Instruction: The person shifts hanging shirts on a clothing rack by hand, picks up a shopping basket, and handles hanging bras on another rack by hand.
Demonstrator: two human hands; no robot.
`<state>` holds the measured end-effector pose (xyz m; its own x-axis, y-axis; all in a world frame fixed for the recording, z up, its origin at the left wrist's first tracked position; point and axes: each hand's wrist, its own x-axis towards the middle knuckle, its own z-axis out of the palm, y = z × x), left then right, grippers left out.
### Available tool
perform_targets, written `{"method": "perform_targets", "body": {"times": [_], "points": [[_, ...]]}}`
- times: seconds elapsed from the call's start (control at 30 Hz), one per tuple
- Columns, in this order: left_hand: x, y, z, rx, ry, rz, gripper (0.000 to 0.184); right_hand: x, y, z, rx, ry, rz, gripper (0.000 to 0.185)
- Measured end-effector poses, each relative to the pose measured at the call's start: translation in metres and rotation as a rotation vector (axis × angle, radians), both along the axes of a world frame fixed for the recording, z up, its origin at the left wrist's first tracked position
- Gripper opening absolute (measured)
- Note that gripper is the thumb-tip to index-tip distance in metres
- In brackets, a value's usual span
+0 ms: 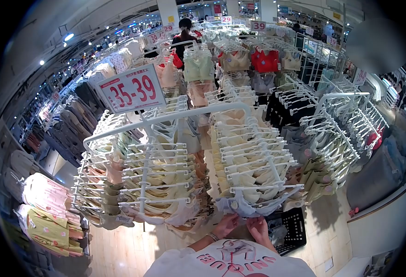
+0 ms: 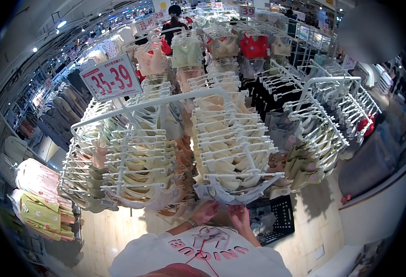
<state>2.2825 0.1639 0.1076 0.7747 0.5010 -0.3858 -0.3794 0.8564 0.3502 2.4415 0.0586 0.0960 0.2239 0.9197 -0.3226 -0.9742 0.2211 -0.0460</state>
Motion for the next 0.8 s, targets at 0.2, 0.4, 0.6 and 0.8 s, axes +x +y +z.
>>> {"method": "perform_targets", "body": {"times": [0.2, 0.4, 0.6, 0.8], "points": [[0.000, 0.002, -0.005, -0.019, 0.039, -0.003, 0.006, 0.003, -0.001, -0.008, 0.026, -0.011, 0.006, 0.028], [0.002, 0.002, 0.008, -0.007, 0.127, -0.010, 0.005, 0.003, -0.001, -0.004, -0.001, -0.014, 0.013, 0.026], [0.004, 0.003, -0.010, 0.054, 0.205, -0.034, 0.012, 0.003, 0.000, -0.002, -0.036, 0.009, 0.010, 0.029], [0.005, 0.001, -0.026, 0.144, 0.277, -0.044, 0.018, 0.005, -0.002, -0.012, 0.026, 0.016, 0.028, 0.029]]}}
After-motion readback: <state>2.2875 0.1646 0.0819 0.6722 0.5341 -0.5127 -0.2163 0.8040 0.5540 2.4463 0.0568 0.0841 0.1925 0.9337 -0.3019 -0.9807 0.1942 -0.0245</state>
